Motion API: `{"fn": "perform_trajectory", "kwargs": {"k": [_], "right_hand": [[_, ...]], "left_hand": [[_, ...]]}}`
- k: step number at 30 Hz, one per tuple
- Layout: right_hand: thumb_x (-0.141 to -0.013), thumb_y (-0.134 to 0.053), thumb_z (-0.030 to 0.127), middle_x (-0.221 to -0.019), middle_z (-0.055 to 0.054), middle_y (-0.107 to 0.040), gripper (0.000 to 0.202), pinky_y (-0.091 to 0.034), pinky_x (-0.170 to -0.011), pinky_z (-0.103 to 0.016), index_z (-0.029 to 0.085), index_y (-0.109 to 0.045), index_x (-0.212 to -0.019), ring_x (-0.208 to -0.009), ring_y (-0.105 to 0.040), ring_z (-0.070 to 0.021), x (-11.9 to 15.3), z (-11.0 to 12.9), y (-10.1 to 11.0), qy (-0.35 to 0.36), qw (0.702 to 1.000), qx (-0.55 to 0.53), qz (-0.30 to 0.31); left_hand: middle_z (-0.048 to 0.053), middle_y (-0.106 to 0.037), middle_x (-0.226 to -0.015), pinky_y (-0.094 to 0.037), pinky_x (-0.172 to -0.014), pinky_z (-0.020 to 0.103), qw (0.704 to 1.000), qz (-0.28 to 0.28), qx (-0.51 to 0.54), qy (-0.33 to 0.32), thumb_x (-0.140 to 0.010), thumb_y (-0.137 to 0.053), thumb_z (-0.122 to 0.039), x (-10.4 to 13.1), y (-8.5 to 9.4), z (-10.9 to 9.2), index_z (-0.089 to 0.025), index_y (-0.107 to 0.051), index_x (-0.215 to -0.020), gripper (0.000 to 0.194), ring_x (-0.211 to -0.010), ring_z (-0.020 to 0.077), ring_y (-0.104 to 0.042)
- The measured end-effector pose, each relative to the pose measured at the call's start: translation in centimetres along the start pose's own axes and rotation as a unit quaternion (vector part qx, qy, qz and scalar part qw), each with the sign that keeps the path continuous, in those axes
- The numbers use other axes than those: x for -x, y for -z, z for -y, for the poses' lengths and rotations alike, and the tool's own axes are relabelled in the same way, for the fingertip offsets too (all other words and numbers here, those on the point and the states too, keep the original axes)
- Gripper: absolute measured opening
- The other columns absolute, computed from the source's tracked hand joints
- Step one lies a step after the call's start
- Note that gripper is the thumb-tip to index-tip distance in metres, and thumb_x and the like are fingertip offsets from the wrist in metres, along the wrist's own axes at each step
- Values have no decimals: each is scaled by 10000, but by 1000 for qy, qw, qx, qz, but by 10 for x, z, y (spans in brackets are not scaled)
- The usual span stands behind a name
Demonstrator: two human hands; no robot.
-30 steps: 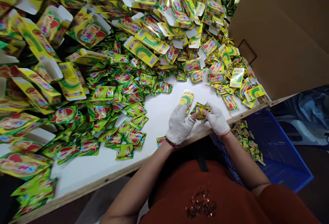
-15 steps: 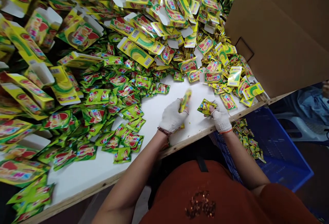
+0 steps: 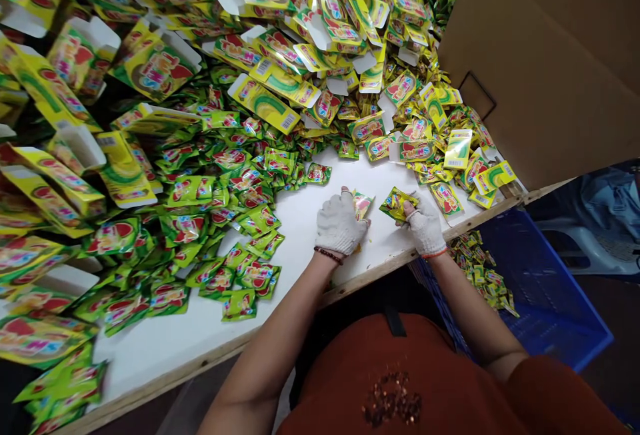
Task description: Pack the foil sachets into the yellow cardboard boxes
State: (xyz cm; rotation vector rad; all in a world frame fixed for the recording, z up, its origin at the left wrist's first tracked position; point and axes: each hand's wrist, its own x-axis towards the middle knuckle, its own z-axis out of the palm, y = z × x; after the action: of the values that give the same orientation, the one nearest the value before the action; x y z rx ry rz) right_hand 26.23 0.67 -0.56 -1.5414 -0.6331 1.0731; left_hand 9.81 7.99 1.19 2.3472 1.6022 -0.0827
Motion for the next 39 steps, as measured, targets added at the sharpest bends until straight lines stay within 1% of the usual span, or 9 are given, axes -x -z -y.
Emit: {"fn": "perform_trajectory", "kwargs": {"k": [5,9,13,18,23,28,30,33,39], "right_hand": [[-786,-596,594,-851,-33,-656,453,-479,-471,-230,197,-574,-1003,-535,-538,-99,-6,11,-7,47,996,72,17],[-871,-517,442,-741,-14,-613,271,-453,-566,-257,189,-607,-909,-580,-521,-124,-3,16,-5,102,972,198,76],[-872,-481,340,-669,11,-555,202,-396,-633,-251,184,-593,-809,-647,-500,-137,2,21,4,131,933,301,147],[-863,-470,279,-695,19,-554,174,-366,-657,-237,186,-577,-763,-698,-506,-138,4,28,7,124,893,357,244],[-849,-463,186,-758,-9,-591,135,-379,-719,-252,190,-590,-805,-757,-532,-158,7,31,-4,172,852,422,259],[-816,-455,138,-775,-22,-601,135,-398,-734,-252,191,-578,-799,-777,-543,-166,6,30,-5,186,853,420,248],[-803,-454,122,-806,-40,-608,146,-398,-749,-264,191,-583,-811,-794,-540,-178,11,27,-7,204,847,440,217],[-817,-458,133,-866,-70,-623,162,-396,-768,-281,186,-602,-868,-820,-542,-193,21,21,-14,225,850,450,156],[-853,-527,320,-763,-29,-607,178,-397,-673,-265,168,-619,-836,-718,-528,-164,21,12,-12,124,926,323,151]], "left_hand": [[131,-588,-1077,-460,-862,410,994,-22,51,-90,-688,-660,-290,14,4,11,-165,-582,-1101,439,-1005,314,-563],[107,-600,-1036,-487,-833,367,987,-31,126,-93,-728,-628,-259,32,0,20,-167,-539,-1117,410,-951,262,-586],[127,-605,-1072,-486,-869,384,984,-75,116,-111,-766,-641,-326,37,-4,25,-154,-520,-1191,474,-993,279,-585],[132,-611,-1152,-477,-911,407,975,-30,80,-206,-733,-641,-236,36,-5,30,-174,-543,-1224,505,-1056,291,-578],[148,-625,-1122,-487,-903,415,970,-46,115,-209,-749,-616,-214,44,-13,30,-138,-564,-1213,473,-1028,290,-586],[112,-634,-1083,-500,-886,361,957,-35,183,-223,-718,-634,-190,50,-13,31,-162,-595,-1141,426,-996,252,-598],[104,-637,-1085,-500,-887,357,958,-34,184,-216,-729,-647,-213,50,-12,30,-179,-594,-1135,411,-1000,250,-602],[117,-639,-1088,-498,-889,367,966,-78,165,-183,-761,-648,-268,53,-17,26,-169,-573,-1181,437,-1010,261,-605],[153,-632,-1126,-486,-863,403,968,-118,94,-199,-770,-622,-277,56,-26,27,-121,-548,-1259,519,-1022,289,-591]]}}
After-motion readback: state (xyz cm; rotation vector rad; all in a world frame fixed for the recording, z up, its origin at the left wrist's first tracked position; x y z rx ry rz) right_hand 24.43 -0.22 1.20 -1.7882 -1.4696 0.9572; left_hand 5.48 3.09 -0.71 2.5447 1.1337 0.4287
